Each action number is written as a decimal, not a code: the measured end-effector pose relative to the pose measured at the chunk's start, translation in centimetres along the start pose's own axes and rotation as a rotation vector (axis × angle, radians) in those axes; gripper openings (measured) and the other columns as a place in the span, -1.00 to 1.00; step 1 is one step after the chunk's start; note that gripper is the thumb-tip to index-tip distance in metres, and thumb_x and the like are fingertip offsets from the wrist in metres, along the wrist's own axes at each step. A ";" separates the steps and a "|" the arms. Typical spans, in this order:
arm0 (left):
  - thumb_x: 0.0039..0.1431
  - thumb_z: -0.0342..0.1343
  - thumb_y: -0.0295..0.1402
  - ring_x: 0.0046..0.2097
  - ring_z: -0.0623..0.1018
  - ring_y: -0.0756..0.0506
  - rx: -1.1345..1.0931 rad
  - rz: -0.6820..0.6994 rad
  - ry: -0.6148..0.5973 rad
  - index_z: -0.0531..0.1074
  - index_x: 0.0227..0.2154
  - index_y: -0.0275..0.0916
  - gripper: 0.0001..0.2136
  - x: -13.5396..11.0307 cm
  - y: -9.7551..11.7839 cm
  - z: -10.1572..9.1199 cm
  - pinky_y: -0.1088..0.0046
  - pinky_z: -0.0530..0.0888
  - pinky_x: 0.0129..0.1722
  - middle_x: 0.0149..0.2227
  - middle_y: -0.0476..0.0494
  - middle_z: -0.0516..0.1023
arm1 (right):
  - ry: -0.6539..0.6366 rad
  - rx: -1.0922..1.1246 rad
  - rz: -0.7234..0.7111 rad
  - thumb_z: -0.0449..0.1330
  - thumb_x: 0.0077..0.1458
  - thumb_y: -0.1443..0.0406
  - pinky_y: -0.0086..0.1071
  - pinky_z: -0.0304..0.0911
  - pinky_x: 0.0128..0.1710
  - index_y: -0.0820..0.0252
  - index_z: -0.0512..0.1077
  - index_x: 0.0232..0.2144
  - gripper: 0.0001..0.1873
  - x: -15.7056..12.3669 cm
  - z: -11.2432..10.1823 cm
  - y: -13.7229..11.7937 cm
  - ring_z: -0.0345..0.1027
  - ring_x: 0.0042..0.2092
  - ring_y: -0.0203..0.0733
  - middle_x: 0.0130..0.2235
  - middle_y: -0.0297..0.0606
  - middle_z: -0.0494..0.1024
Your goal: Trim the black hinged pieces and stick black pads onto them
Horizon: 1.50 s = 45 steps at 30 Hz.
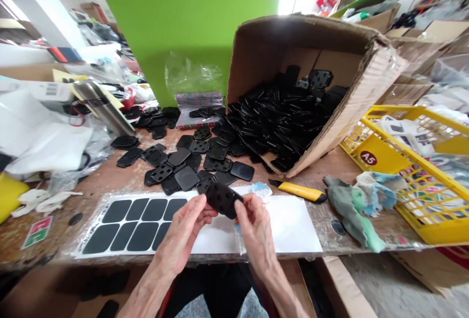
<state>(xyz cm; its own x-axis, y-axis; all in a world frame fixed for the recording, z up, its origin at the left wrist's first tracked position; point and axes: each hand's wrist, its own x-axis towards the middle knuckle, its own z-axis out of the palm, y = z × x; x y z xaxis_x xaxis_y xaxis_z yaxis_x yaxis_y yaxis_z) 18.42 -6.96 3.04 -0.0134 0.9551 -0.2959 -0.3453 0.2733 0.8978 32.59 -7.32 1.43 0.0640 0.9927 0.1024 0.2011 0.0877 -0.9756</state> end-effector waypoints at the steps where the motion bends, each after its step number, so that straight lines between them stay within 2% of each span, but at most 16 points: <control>1: 0.08 0.09 -0.19 -0.29 0.46 -0.03 -0.007 -0.011 -0.017 0.40 -0.23 -0.26 -0.73 -0.5 -0.1 0.0 0.46 0.33 -0.25 -0.35 -0.13 0.49 | 0.021 -0.112 -0.077 0.00 0.17 0.23 -0.39 0.25 -0.38 0.16 0.29 -0.33 -0.86 -0.8 0.5 -0.1 0.31 -0.40 -0.28 -0.43 -0.34 0.41; 3: 0.10 0.07 -0.21 -0.26 0.45 -0.02 -0.076 -0.041 -0.066 0.38 -0.15 -0.24 -0.71 -1.5 -0.2 0.0 0.46 0.34 -0.23 -0.27 -0.15 0.48 | 0.044 -0.315 -0.287 -0.02 0.17 0.33 -0.29 0.28 -0.23 0.15 0.29 -0.19 -0.83 -2.3 1.4 -0.3 0.36 -0.25 -0.20 -0.28 -0.24 0.46; 7: 0.09 0.08 -0.23 -0.26 0.45 -0.02 -0.198 -0.170 -0.128 0.36 -0.09 -0.19 -0.68 -3.2 0.2 -0.5 0.43 0.36 -0.23 -0.18 -0.17 0.47 | 0.027 -0.519 -0.630 -0.06 0.15 0.46 -0.16 0.23 -0.02 0.19 0.12 0.08 -0.57 -4.1 2.7 0.0 0.30 -0.01 -0.12 -0.04 -0.11 0.43; 12: 0.06 0.12 -0.21 -0.20 0.47 -0.07 -0.209 -0.256 -0.114 0.37 -0.07 -0.15 -0.65 -4.2 0.3 -1.4 0.38 0.37 -0.19 -0.16 -0.16 0.48 | -0.047 -0.566 -0.751 -0.06 0.14 0.49 -0.15 0.24 0.01 0.25 0.04 0.15 -0.48 -4.9 3.0 0.6 0.22 0.08 -0.11 0.01 -0.06 0.40; 16: 0.05 0.13 -0.22 -0.30 0.45 -0.01 -0.331 -0.308 -0.055 0.39 -0.09 -0.18 -0.66 -4.9 -0.9 -1.8 0.40 0.37 -0.20 -0.27 -0.11 0.48 | -0.124 -0.470 -0.766 -0.08 0.12 0.52 -0.17 0.26 -0.02 0.32 0.09 0.12 -0.51 -5.2 2.5 0.3 0.26 0.04 -0.10 -0.05 -0.02 0.43; 18: 0.05 0.13 -0.25 -0.36 0.44 0.00 -0.366 -0.334 -0.036 0.43 -0.15 -0.21 -0.71 -5.2 -1.3 -2.1 0.38 0.39 -0.22 -0.37 -0.08 0.47 | -0.156 -0.421 -0.672 -0.08 0.14 0.48 -0.24 0.31 -0.09 0.24 0.15 0.08 -0.56 -5.2 1.8 -0.1 0.34 -0.05 -0.14 -0.11 -0.09 0.47; 21: 0.07 0.10 -0.23 -0.48 0.39 0.01 -0.332 -0.396 -0.068 0.47 -0.31 -0.27 -0.78 -5.4 -1.3 -2.6 0.29 0.43 -0.27 -0.53 -0.04 0.40 | -0.146 -0.376 -0.450 -0.05 0.18 0.41 -0.37 0.34 -0.26 0.14 0.27 -0.07 -0.72 -4.9 1.0 -0.7 0.40 -0.26 -0.23 -0.26 -0.23 0.50; 24: 0.08 0.04 -0.14 -0.51 0.37 0.00 -0.185 -0.417 -0.088 0.46 -0.38 -0.30 -0.70 -5.3 -0.9 -3.0 0.26 0.44 -0.32 -0.56 -0.05 0.38 | -0.108 -0.423 -0.443 -0.03 0.17 0.42 -0.38 0.31 -0.30 0.17 0.29 -0.15 -0.78 -4.9 1.1 -1.1 0.39 -0.33 -0.24 -0.32 -0.25 0.49; 26: 0.04 0.09 -0.15 -0.45 0.42 -0.03 -0.021 -0.288 -0.038 0.44 -0.28 -0.27 -0.71 -5.4 -0.5 -2.9 0.32 0.43 -0.29 -0.46 -0.08 0.45 | -0.065 -0.471 -0.506 -0.03 0.16 0.44 -0.35 0.28 -0.27 0.21 0.29 -0.14 -0.77 -5.0 1.5 -1.3 0.39 -0.32 -0.23 -0.32 -0.23 0.50; 28: 0.00 0.16 -0.22 -0.33 0.46 -0.04 0.144 -0.093 0.019 0.39 -0.15 -0.20 -0.67 -5.5 -0.1 -2.9 0.42 0.38 -0.21 -0.30 -0.09 0.50 | -0.053 -0.446 -0.462 -0.02 0.16 0.42 -0.38 0.25 -0.29 0.20 0.30 -0.16 -0.79 -5.1 1.6 -1.9 0.38 -0.34 -0.25 -0.34 -0.26 0.49; 30: 0.01 0.16 -0.26 -0.23 0.46 -0.06 0.286 -0.012 0.008 0.37 -0.11 -0.18 -0.66 -5.7 0.3 -3.2 0.47 0.33 -0.16 -0.25 -0.08 0.51 | -0.117 -0.343 -0.298 -0.02 0.18 0.36 -0.44 0.22 -0.35 0.16 0.32 -0.19 -0.83 -4.9 1.1 -2.5 0.35 -0.38 -0.30 -0.37 -0.33 0.48; 32: 0.08 0.08 -0.23 -0.22 0.47 -0.10 0.346 -0.069 -0.048 0.45 -0.25 -0.27 -0.75 -5.8 0.7 -3.9 0.44 0.30 -0.13 -0.35 -0.12 0.54 | -0.183 -0.211 -0.100 -0.01 0.18 0.28 -0.47 0.16 -0.45 0.14 0.35 -0.26 -0.84 -4.3 0.2 -3.0 0.29 -0.43 -0.33 -0.44 -0.37 0.44; 35: 0.15 -0.03 -0.23 -0.24 0.49 -0.16 0.151 -0.154 -0.163 0.46 -0.44 -0.35 -0.72 -5.6 0.7 -5.1 0.34 0.30 -0.11 -0.50 -0.18 0.53 | -0.210 0.080 0.094 0.04 0.15 0.19 -0.47 0.10 -0.48 0.18 0.35 -0.42 -0.79 -3.3 -1.1 -2.8 0.19 -0.47 -0.34 -0.53 -0.40 0.33; 37: 0.18 -0.10 -0.25 -0.34 0.50 -0.16 -0.033 -0.190 -0.219 0.45 -0.43 -0.36 -0.70 -5.5 0.3 -5.6 0.30 0.33 -0.19 -0.53 -0.20 0.52 | -0.230 0.341 0.188 0.06 0.14 0.18 -0.47 0.10 -0.46 0.18 0.33 -0.48 -0.76 -3.0 -1.3 -2.3 0.16 -0.48 -0.36 -0.54 -0.42 0.29; 40: 0.21 -0.17 -0.27 -0.49 0.47 -0.11 -0.199 -0.223 -0.213 0.42 -0.37 -0.36 -0.69 -5.5 -0.5 -5.6 0.30 0.35 -0.31 -0.56 -0.19 0.50 | -0.255 0.646 0.283 0.08 0.13 0.20 -0.46 0.13 -0.40 0.19 0.36 -0.47 -0.79 -3.0 -0.8 -1.5 0.19 -0.44 -0.36 -0.50 -0.40 0.33; 45: 0.23 -0.18 -0.30 -0.51 0.45 -0.08 -0.247 -0.199 -0.181 0.38 -0.29 -0.32 -0.73 -5.1 -1.0 -5.5 0.31 0.35 -0.33 -0.57 -0.16 0.49 | -0.267 0.771 0.361 0.09 0.13 0.22 -0.42 0.21 -0.32 0.18 0.44 -0.37 -0.82 -3.1 -0.4 -1.4 0.29 -0.39 -0.32 -0.45 -0.36 0.43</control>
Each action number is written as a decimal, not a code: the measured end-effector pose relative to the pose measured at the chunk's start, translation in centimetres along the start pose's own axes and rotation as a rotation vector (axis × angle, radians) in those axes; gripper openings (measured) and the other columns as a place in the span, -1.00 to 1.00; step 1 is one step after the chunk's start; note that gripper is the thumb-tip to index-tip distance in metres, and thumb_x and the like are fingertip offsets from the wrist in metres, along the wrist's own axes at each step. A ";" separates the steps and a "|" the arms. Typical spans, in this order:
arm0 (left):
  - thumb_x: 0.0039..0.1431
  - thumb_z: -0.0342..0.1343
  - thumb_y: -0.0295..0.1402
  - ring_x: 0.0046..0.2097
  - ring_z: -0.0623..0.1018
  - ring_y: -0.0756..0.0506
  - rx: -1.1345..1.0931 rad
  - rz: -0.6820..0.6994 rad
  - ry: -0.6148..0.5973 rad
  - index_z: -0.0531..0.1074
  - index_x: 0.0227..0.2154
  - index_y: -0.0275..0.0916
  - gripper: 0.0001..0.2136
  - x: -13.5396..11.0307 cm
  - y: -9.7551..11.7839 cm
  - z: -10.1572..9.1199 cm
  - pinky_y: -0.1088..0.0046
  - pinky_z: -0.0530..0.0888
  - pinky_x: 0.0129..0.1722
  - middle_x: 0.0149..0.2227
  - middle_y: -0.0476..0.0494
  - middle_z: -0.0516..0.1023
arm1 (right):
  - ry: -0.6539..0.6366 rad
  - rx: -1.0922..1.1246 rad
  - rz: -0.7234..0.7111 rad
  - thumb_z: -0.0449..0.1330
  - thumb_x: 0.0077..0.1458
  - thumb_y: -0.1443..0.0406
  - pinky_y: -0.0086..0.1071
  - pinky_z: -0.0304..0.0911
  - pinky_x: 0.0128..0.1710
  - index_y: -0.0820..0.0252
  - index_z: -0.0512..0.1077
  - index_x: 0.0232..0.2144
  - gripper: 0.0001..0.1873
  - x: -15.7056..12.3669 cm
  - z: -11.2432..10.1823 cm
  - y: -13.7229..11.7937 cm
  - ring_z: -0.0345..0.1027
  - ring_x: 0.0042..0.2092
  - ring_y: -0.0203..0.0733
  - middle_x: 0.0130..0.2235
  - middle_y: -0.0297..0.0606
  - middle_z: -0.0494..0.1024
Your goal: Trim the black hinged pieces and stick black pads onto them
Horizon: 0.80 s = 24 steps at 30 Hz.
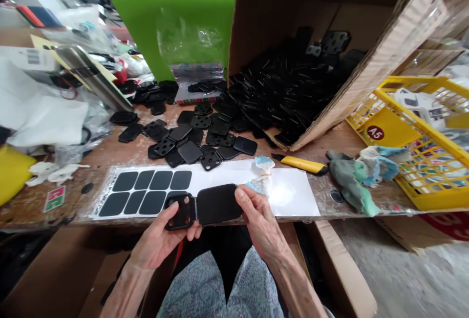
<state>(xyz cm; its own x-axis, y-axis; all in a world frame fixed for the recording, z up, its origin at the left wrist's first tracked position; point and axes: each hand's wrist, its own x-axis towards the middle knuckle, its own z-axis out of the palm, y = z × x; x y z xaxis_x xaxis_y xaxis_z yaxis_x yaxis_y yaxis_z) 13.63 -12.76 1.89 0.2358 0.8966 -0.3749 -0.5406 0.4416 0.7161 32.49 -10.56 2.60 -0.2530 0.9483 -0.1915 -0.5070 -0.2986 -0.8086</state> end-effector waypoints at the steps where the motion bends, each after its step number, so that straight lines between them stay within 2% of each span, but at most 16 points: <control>1: 0.23 -0.17 -0.30 -0.51 0.45 -0.08 0.012 0.007 0.011 0.38 -0.28 -0.32 -0.74 0.1 0.1 -0.1 0.31 0.35 -0.33 -0.57 -0.16 0.49 | -0.006 0.024 0.009 0.09 0.12 0.21 -0.39 0.23 -0.28 0.19 0.45 -0.34 -0.80 0.0 0.0 -0.1 0.32 -0.35 -0.30 -0.41 -0.33 0.46; 4: 0.22 -0.15 -0.29 -0.49 0.45 -0.07 0.050 0.027 0.025 0.38 -0.29 -0.31 -0.75 0.3 0.2 -0.2 0.32 0.35 -0.30 -0.57 -0.14 0.48 | -0.040 0.067 0.024 0.07 0.11 0.18 -0.26 0.27 -0.19 0.20 0.42 -0.19 -0.72 -0.2 0.2 -0.2 0.37 -0.20 -0.16 -0.20 -0.19 0.50; 6: 0.22 -0.14 -0.29 -0.46 0.45 -0.07 0.083 0.035 0.009 0.40 -0.32 -0.33 -0.74 0.3 0.1 -0.1 0.32 0.35 -0.28 -0.56 -0.15 0.48 | -0.021 -0.014 -0.003 0.12 0.07 0.19 -0.23 0.28 -0.17 0.16 0.35 -0.10 -0.66 -0.5 0.4 0.2 0.37 -0.18 -0.15 -0.15 -0.19 0.49; 8: 0.22 -0.13 -0.29 -0.44 0.45 -0.08 0.111 0.045 0.008 0.41 -0.34 -0.36 -0.72 0.3 0.0 0.0 0.32 0.35 -0.27 -0.56 -0.17 0.48 | 0.038 -0.152 -0.052 0.19 0.02 0.23 -0.27 0.29 -0.18 0.10 0.29 -0.08 -0.62 -0.7 0.7 0.8 0.39 -0.22 -0.19 -0.20 -0.26 0.49; 10: 0.20 -0.11 -0.28 -0.44 0.45 -0.09 0.112 0.060 0.028 0.42 -0.38 -0.37 -0.72 0.2 0.0 0.2 0.32 0.36 -0.27 -0.56 -0.17 0.47 | 0.090 -0.218 -0.079 0.19 0.03 0.23 -0.31 0.31 -0.24 0.09 0.29 -0.12 -0.68 -0.6 0.8 1.3 0.40 -0.30 -0.22 -0.27 -0.30 0.49; 13: 0.18 -0.08 -0.28 -0.44 0.46 -0.09 0.078 0.056 0.031 0.42 -0.38 -0.36 -0.74 0.0 0.0 0.1 0.32 0.37 -0.28 -0.57 -0.17 0.47 | 0.071 -0.066 -0.027 0.07 0.13 0.18 -0.29 0.33 -0.33 0.14 0.35 -0.23 -0.80 -0.1 0.6 1.7 0.41 -0.39 -0.22 -0.34 -0.28 0.50; 16: 0.17 -0.05 -0.29 -0.43 0.46 -0.08 0.035 0.040 0.037 0.41 -0.32 -0.35 -0.77 -0.2 0.0 -0.1 0.32 0.39 -0.28 -0.53 -0.18 0.49 | -0.012 0.109 0.019 -0.07 0.19 0.16 -0.22 0.32 -0.28 0.22 0.37 -0.26 -0.69 0.3 0.3 1.5 0.42 -0.35 -0.16 -0.31 -0.18 0.52; 18: 0.15 -0.02 -0.29 -0.44 0.47 -0.07 0.019 0.040 0.066 0.40 -0.30 -0.35 -0.79 -0.2 0.0 -0.1 0.33 0.40 -0.28 -0.49 -0.18 0.51 | -0.027 0.138 0.003 -0.12 0.21 0.14 -0.21 0.31 -0.25 0.24 0.36 -0.21 -0.64 0.4 0.1 1.4 0.42 -0.30 -0.15 -0.26 -0.13 0.51; 21: 0.12 0.02 -0.30 -0.45 0.49 -0.08 0.026 0.049 0.131 0.41 -0.27 -0.32 -0.80 -0.4 0.1 -0.1 0.32 0.41 -0.27 -0.46 -0.19 0.53 | 0.011 0.042 -0.026 -0.04 0.19 0.15 -0.29 0.30 -0.25 0.19 0.34 -0.16 -0.70 0.3 -0.1 1.5 0.40 -0.31 -0.22 -0.27 -0.20 0.50; 24: 0.03 0.12 -0.26 -0.38 0.55 -0.17 0.069 -0.042 0.125 0.43 -0.28 -0.30 -0.76 -0.9 0.8 -0.3 0.25 0.42 -0.23 -0.42 -0.24 0.57 | 0.039 -0.148 -0.040 0.04 0.15 0.17 -0.40 0.29 -0.35 0.16 0.36 -0.19 -0.76 0.1 -0.2 1.6 0.38 -0.41 -0.31 -0.39 -0.32 0.48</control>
<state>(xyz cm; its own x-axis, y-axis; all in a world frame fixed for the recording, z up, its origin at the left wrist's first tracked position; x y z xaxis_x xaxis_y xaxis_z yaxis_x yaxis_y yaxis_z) 12.75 -13.18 2.64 0.1518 0.8681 -0.4726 -0.4749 0.4834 0.7354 31.87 -10.92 1.19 -0.2014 0.9634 -0.1766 -0.3882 -0.2441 -0.8886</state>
